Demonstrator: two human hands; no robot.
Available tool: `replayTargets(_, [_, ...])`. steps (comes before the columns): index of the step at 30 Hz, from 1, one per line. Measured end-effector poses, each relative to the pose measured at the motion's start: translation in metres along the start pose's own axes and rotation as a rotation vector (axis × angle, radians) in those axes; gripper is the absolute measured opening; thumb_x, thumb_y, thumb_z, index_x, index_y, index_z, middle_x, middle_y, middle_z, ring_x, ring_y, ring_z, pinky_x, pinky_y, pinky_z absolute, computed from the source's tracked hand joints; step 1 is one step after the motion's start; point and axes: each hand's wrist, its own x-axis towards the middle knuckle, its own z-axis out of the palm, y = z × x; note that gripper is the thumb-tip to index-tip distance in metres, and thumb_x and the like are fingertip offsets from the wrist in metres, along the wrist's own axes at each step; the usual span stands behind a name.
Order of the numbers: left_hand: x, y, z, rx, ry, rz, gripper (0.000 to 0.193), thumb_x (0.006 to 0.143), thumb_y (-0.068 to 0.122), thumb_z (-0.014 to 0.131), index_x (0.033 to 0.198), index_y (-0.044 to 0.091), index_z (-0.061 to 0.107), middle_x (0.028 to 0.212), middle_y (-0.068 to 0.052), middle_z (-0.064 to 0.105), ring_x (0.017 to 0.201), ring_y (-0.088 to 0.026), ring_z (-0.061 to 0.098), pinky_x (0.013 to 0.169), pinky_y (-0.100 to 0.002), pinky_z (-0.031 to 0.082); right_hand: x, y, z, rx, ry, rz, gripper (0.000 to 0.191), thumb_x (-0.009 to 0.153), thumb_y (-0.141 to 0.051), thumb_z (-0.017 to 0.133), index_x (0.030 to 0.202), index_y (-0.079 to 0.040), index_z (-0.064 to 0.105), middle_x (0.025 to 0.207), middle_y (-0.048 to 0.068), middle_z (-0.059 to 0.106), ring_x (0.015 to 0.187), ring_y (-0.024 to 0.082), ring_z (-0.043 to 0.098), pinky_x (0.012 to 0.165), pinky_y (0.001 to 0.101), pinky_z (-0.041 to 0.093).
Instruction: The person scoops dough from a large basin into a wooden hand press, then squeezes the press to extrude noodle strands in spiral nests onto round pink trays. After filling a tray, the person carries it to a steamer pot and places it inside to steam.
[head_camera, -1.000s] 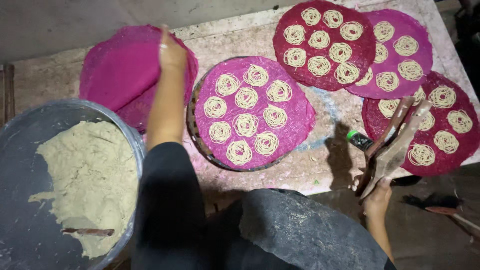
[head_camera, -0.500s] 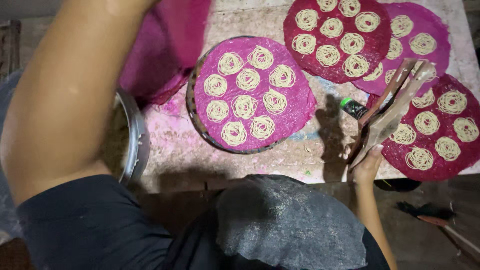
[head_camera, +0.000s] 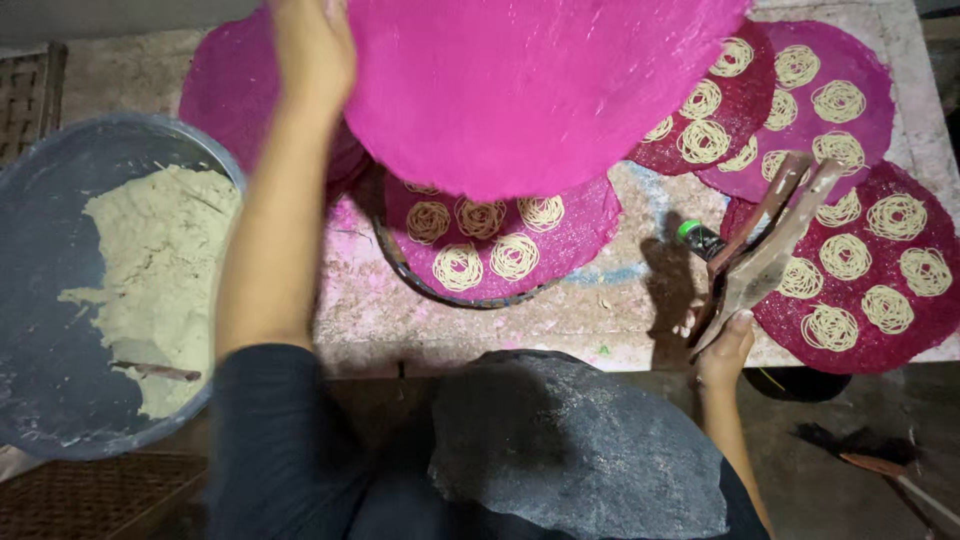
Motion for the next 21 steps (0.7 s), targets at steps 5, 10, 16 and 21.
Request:
replayTargets(5, [-0.100,0.011,0.042,0.069,-0.175,-0.327,0.014,0.105,0.013,0.051,0.118,0.008,0.052,0.083,-0.028,0.068,0.082,-0.052,0.066,0.067,-0.063,0.045,0.004,0.003,-0.005,0.003,-0.006,-0.033,0.074,0.109,-0.067,0.041,0.128,0.003,0.061,0.102,0.007,0.069,0.083,0.016,0.064,0.073,0.0282,0.053])
replayTargets(10, [-0.158,0.003,0.049,0.207,-0.387,-0.472,0.017,0.107,0.020,0.053,0.120,0.010,0.051,0.080,-0.029,0.068,0.076,-0.053,0.066,0.066,-0.064,0.047,0.002,0.000,-0.006,-0.044,-0.014,-0.013,0.076,0.110,-0.067,0.041,0.123,0.004,0.062,0.093,0.007,0.066,0.075,0.015,0.060,0.065,0.0280,0.046])
replayTargets(16, [-0.184,0.001,0.038,0.019,-0.329,-0.411,0.052,0.089,0.012,0.074,0.132,0.007,0.044,0.112,-0.029,0.066,0.099,-0.051,0.065,0.081,-0.057,0.051,-0.001,-0.001,0.008,-0.028,0.003,0.054,0.076,0.106,-0.070,0.042,0.123,0.001,0.065,0.083,0.005,0.062,0.064,0.014,0.053,0.054,0.0274,0.039])
replayTargets(21, [-0.176,0.009,0.022,0.103,-0.374,-0.338,0.081,0.080,0.007,0.081,0.149,0.011,0.039,0.137,-0.021,0.059,0.123,-0.042,0.058,0.094,-0.050,0.052,0.007,-0.017,0.022,-0.072,-0.120,0.004,0.079,0.105,-0.072,0.042,0.121,0.003,0.063,0.083,0.006,0.064,0.067,0.014,0.057,0.057,0.0280,0.043])
